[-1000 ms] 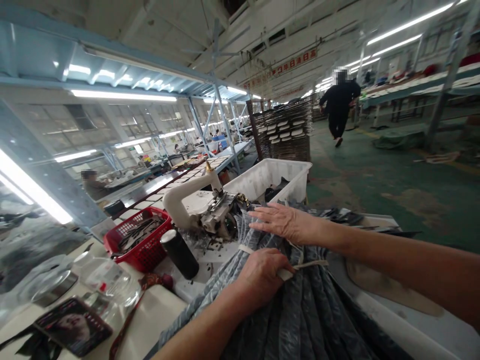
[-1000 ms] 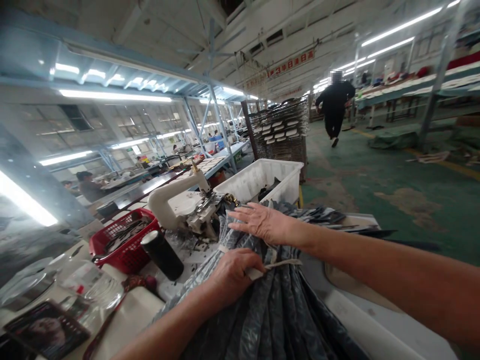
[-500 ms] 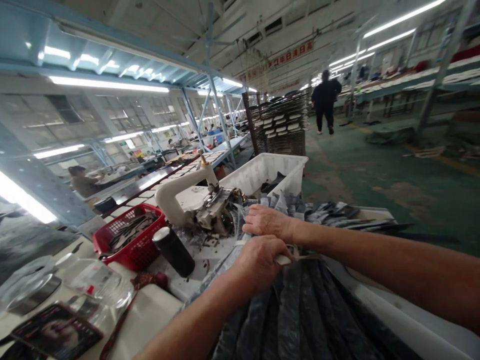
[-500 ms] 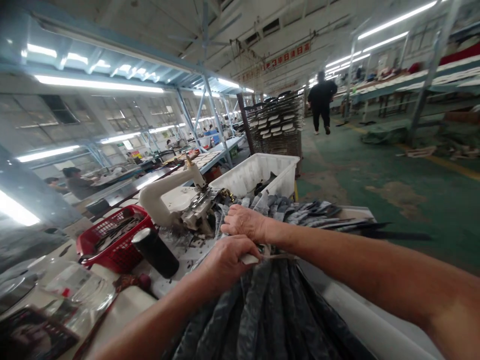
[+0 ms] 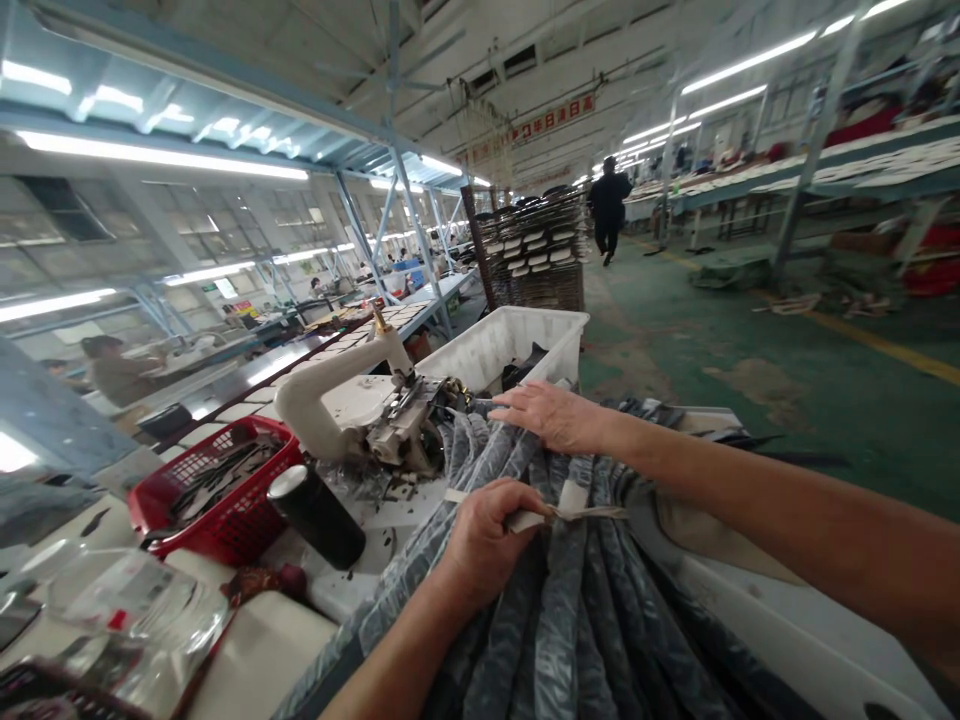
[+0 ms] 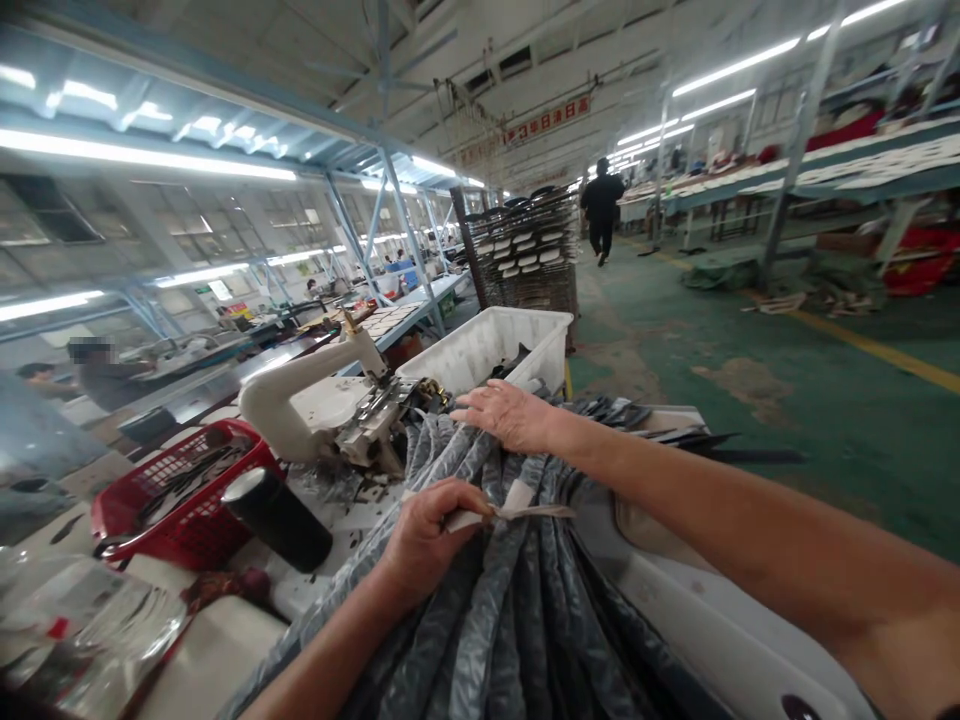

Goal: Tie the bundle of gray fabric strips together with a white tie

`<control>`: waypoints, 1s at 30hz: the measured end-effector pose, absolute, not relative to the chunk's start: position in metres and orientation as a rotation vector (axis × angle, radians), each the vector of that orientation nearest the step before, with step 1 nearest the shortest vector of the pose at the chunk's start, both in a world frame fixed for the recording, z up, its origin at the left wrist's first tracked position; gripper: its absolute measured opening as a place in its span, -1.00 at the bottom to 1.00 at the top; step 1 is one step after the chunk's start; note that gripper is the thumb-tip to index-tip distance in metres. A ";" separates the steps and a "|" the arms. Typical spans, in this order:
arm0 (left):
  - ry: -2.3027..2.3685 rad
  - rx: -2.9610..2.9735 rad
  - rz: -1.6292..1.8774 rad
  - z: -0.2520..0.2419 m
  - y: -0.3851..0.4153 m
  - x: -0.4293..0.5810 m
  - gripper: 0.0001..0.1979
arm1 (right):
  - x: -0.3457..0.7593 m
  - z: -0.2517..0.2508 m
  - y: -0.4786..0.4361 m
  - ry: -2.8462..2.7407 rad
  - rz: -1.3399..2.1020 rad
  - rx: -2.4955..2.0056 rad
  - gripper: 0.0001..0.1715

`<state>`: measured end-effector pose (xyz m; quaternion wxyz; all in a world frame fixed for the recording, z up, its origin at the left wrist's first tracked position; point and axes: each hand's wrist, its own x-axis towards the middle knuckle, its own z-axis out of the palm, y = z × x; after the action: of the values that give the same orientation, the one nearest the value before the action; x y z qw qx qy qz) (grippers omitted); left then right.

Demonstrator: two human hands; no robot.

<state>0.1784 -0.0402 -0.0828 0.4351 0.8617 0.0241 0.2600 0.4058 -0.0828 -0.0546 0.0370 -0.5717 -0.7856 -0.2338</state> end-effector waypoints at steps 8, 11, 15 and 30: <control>0.077 2.180 0.626 -0.082 -0.042 0.179 -0.95 | 0.406 -0.037 -0.163 -2.300 0.078 -1.736 -0.45; 0.063 2.196 0.620 -0.083 -0.043 0.181 -0.93 | 0.398 -0.049 -0.163 -2.410 0.040 -1.752 -0.30; 0.090 2.245 0.603 -0.081 -0.045 0.182 -0.88 | 0.387 -0.059 -0.143 -2.569 -0.194 -1.762 -0.52; 0.164 2.188 0.578 -0.089 -0.047 0.181 -0.92 | 0.428 -0.042 -0.151 -2.375 -0.040 -2.033 -0.50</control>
<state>0.1812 -0.0469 -0.0891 0.4226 0.8740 0.0656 0.2309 0.4282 -0.1508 -0.0416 0.0074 -0.6502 -0.7596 -0.0127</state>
